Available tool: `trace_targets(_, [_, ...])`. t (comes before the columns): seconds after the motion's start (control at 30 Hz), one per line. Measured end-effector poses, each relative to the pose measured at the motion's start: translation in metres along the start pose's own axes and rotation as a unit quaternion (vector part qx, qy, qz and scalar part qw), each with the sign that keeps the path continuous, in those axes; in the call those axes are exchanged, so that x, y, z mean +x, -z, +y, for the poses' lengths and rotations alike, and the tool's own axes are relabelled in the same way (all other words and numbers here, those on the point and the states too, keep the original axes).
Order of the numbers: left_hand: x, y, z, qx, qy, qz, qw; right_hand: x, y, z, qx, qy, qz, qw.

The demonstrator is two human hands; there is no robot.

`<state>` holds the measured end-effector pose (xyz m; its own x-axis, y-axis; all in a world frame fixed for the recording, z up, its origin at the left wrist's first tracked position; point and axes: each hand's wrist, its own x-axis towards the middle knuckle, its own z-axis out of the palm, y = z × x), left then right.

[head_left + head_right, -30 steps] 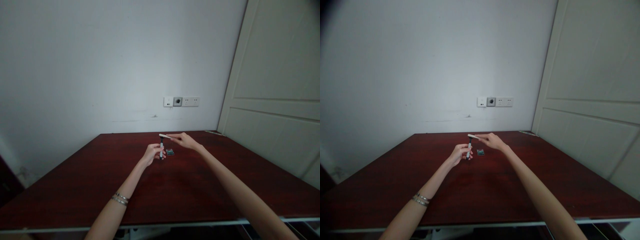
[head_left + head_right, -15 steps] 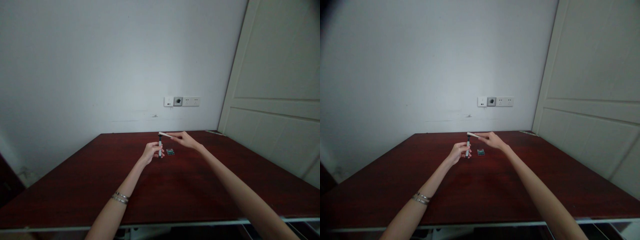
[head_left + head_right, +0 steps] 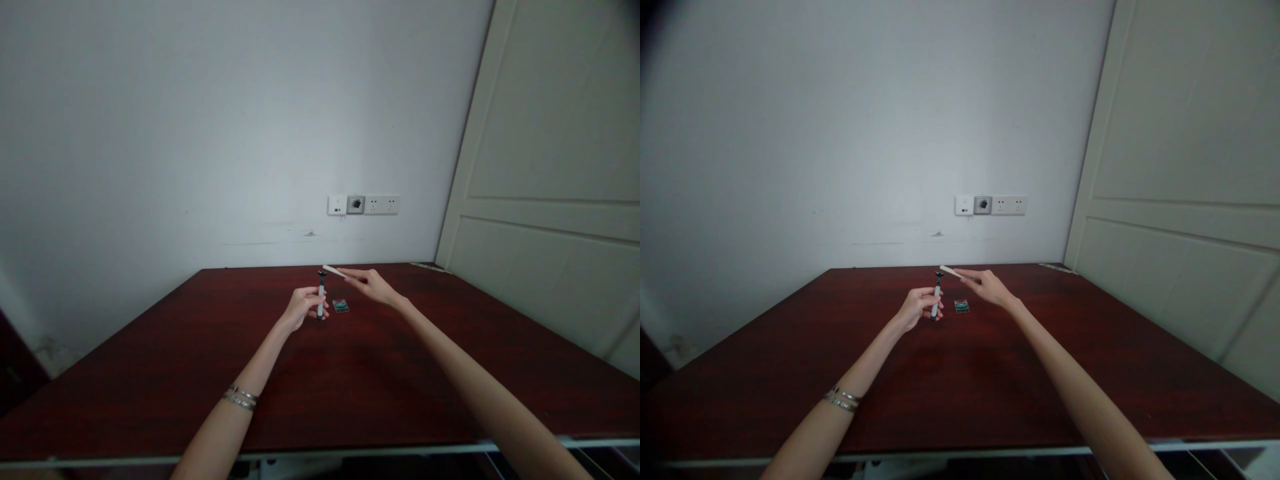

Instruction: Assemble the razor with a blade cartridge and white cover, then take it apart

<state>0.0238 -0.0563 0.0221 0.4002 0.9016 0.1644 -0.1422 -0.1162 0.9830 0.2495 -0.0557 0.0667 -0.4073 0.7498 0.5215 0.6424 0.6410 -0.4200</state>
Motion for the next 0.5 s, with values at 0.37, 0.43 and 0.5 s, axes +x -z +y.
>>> trace_targets(0.37, [0.0001, -0.0001, -0.0003, 0.013, 0.002, -0.003, 1.0, -0.0039, 0.0021, 0.0021, 0.03, 0.019, -0.002, 0.999])
trace_targets(0.43, [0.0001, 0.0007, -0.0012, 0.016, -0.002, -0.007, 1.0, -0.0032, 0.0033, 0.0014, 0.01, 0.011, -0.008, 1.0])
trace_targets(0.5, [0.0003, 0.0015, -0.002, 0.019, -0.009, -0.01, 1.0, -0.0011, 0.0051, 0.002, -0.005, -0.005, 0.008, 1.0])
